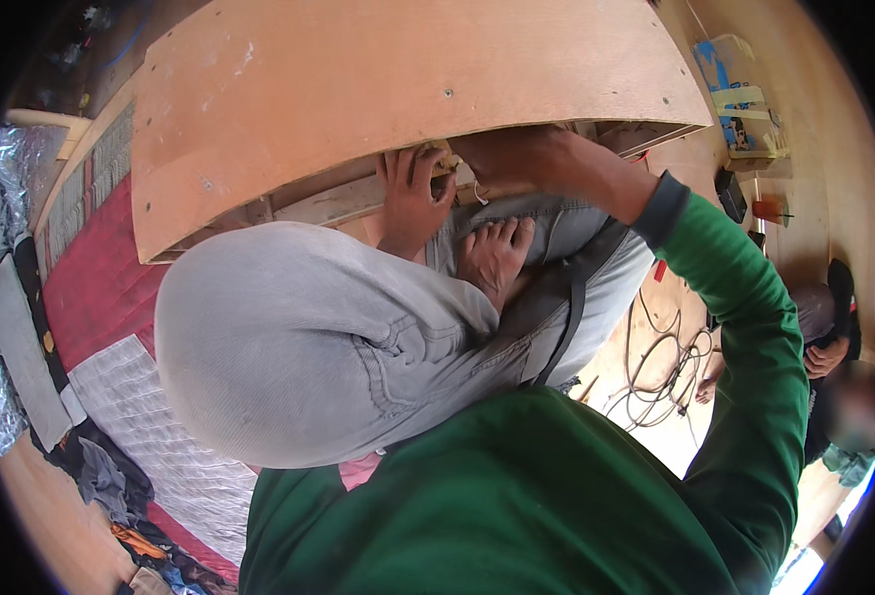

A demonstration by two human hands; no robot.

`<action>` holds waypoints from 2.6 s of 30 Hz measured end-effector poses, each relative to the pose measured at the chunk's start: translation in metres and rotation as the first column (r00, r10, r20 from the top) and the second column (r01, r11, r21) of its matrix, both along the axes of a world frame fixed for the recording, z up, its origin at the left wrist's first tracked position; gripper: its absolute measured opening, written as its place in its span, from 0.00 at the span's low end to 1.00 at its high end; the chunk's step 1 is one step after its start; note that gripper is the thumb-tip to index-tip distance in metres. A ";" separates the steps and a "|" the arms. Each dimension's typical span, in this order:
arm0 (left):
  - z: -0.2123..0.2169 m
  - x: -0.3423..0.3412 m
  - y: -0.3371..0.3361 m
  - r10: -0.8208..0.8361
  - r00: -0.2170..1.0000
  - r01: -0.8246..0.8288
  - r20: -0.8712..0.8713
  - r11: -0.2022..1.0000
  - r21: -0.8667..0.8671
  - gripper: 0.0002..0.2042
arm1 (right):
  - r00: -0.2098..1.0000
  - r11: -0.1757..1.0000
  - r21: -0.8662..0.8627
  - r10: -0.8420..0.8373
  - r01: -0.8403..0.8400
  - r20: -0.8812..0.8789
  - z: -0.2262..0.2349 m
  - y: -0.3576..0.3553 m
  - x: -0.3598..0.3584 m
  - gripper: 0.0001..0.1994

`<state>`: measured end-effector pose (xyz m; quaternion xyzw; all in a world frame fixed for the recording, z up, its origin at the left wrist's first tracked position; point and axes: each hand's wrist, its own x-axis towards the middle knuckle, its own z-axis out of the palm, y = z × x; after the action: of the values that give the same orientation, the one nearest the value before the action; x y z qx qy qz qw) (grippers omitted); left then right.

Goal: The person sits on a mattress and works on a wooden box containing electronic components. They connect wires to a circuit board, handle a small black component, and open a cardboard box to retrieve additional parts.

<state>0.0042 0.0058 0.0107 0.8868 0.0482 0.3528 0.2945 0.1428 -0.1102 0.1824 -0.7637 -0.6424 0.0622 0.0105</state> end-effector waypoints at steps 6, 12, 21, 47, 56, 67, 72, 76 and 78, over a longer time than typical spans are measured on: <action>0.000 0.000 -0.001 -0.005 1.000 0.004 0.012 1.000 0.029 0.25 | 0.996 0.992 0.094 0.086 -0.090 0.036 -0.009 -0.012 -0.001 0.08; -0.007 -0.001 -0.001 -0.019 1.000 0.019 0.017 1.000 0.014 0.24 | 1.000 1.000 0.021 -0.004 0.004 -0.007 0.014 0.001 -0.005 0.12; 0.001 0.000 0.004 -0.033 0.999 0.033 -0.003 0.988 0.148 0.18 | 0.998 0.957 0.286 0.047 -0.055 0.033 0.018 -0.008 -0.015 0.07; -0.029 -0.039 -0.138 0.188 0.939 0.012 -0.288 0.819 0.574 0.10 | -0.390 -0.498 0.239 -0.837 0.834 -0.385 -0.152 -0.437 -0.268 0.15; -0.012 -0.032 -0.144 0.203 0.904 0.072 -0.375 0.794 0.604 0.11 | -0.359 -0.432 0.179 -0.872 0.884 -0.332 -0.173 -0.497 -0.267 0.13; -0.015 -0.033 -0.143 0.170 0.915 0.082 -0.365 0.809 0.582 0.10 | -0.226 -0.386 0.417 -0.896 0.823 -0.383 -0.163 -0.556 -0.074 0.09; -0.017 -0.034 -0.144 0.198 0.933 0.042 -0.301 0.771 0.635 0.08 | -0.519 -0.557 0.302 -0.831 0.774 -0.202 -0.191 -0.597 -0.014 0.14; -0.022 -0.035 -0.141 0.187 0.934 0.046 -0.304 0.781 0.623 0.07 | -0.462 -0.519 0.144 -0.835 0.843 -0.299 -0.198 -0.613 -0.003 0.14; -0.024 -0.035 -0.140 0.186 0.944 0.036 -0.272 0.763 0.645 0.07 | -0.387 -0.463 0.250 -0.872 0.850 -0.299 -0.199 -0.603 -0.003 0.13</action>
<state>-0.0310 -0.1343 -0.0137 0.9761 0.0078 0.2109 -0.0528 0.1402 -0.7131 -0.0169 -0.9295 0.2909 -0.1245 0.1897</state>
